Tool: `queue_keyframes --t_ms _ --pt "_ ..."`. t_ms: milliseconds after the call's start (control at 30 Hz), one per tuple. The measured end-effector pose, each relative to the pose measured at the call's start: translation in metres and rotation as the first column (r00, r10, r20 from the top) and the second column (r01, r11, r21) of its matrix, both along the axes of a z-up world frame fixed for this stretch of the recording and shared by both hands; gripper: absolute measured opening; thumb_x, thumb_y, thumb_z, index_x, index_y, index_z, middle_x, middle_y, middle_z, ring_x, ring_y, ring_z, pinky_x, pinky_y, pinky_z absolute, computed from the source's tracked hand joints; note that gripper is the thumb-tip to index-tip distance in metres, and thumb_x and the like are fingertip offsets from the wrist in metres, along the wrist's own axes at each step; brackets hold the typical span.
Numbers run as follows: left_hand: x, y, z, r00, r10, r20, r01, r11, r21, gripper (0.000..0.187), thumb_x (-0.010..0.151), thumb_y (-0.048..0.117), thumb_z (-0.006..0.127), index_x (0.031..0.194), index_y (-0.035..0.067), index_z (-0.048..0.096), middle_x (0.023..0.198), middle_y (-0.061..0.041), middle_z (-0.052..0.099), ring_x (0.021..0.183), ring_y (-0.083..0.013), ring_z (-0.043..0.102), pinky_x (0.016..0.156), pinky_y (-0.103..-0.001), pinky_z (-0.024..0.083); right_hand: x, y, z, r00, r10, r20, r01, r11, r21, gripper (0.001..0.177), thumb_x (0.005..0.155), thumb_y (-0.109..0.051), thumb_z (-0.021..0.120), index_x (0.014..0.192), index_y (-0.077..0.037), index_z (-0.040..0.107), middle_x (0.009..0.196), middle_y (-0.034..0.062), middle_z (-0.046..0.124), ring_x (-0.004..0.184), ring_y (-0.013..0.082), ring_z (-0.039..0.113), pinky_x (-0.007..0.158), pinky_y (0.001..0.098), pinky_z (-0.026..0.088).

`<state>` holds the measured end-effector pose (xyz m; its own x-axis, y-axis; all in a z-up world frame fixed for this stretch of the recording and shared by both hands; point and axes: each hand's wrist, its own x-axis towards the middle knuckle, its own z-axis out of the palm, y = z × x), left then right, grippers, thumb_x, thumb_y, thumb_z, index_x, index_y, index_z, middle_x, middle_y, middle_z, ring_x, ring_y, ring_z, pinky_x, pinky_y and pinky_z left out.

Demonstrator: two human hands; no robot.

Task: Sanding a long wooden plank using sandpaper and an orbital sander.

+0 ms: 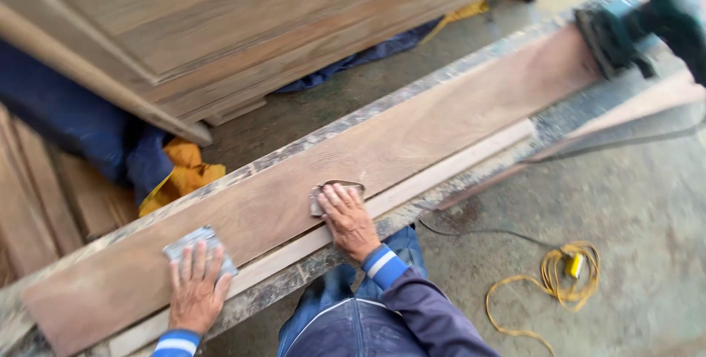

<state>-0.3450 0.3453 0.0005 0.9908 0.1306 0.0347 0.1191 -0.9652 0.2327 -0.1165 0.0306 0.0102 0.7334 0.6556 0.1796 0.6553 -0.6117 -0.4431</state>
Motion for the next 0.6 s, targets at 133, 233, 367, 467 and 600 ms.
queue_keyframes --t_ms 133,233,367,467,600 --pt "0.014 -0.006 -0.019 0.996 -0.059 0.067 0.058 0.998 0.011 0.068 0.093 0.044 0.051 0.155 0.024 0.035 0.168 -0.012 0.022 0.156 -0.0390 0.018 0.122 -0.066 0.014 0.010 -0.010 0.016 0.999 0.033 0.003 -0.033 0.998 0.049 0.050 0.100 -0.021 0.059 0.147 -0.005 0.054 0.155 0.0159 0.051 0.149 0.0340 0.041 0.125 0.0501 0.028" --pt "0.061 -0.031 -0.020 0.984 -0.147 0.097 0.146 0.989 0.020 0.068 0.092 0.044 0.050 0.155 0.022 0.034 0.168 -0.011 0.020 0.155 -0.0380 0.017 0.121 -0.066 0.012 0.021 -0.016 0.013 0.996 0.074 -0.056 -0.068 0.993 0.098 0.047 0.103 -0.022 0.059 0.147 -0.006 0.056 0.155 0.0139 0.052 0.149 0.0313 0.043 0.126 0.0481 0.030" --pt "0.147 -0.102 0.000 0.940 -0.338 0.056 0.340 0.940 -0.031 0.068 0.092 0.042 0.048 0.155 0.021 0.033 0.167 -0.010 0.020 0.154 -0.0343 0.015 0.122 -0.061 0.010 0.057 -0.041 0.006 0.992 0.108 -0.065 -0.103 0.991 0.089 0.046 0.102 -0.023 0.060 0.144 -0.006 0.057 0.155 0.0159 0.051 0.147 0.0332 0.044 0.124 0.0484 0.030" --pt "0.212 -0.154 0.008 0.891 -0.450 0.054 0.453 0.890 -0.059 0.067 0.093 0.042 0.049 0.155 0.023 0.034 0.166 -0.009 0.021 0.153 -0.0333 0.016 0.121 -0.059 0.009 0.102 -0.082 -0.002 0.998 -0.022 -0.054 0.025 0.997 0.068 0.046 0.101 -0.023 0.060 0.145 -0.006 0.057 0.154 0.0160 0.051 0.147 0.0335 0.044 0.124 0.0478 0.029" --pt "0.296 -0.219 0.006 0.799 -0.601 -0.013 0.597 0.797 -0.091 0.066 0.092 0.042 0.052 0.153 0.022 0.037 0.164 -0.010 0.024 0.151 -0.0346 0.017 0.119 -0.059 0.008 0.170 -0.163 -0.015 0.953 -0.301 -0.036 0.301 0.953 0.018 0.044 0.102 -0.023 0.058 0.144 -0.009 0.057 0.154 0.0140 0.052 0.147 0.0319 0.043 0.123 0.0465 0.028"
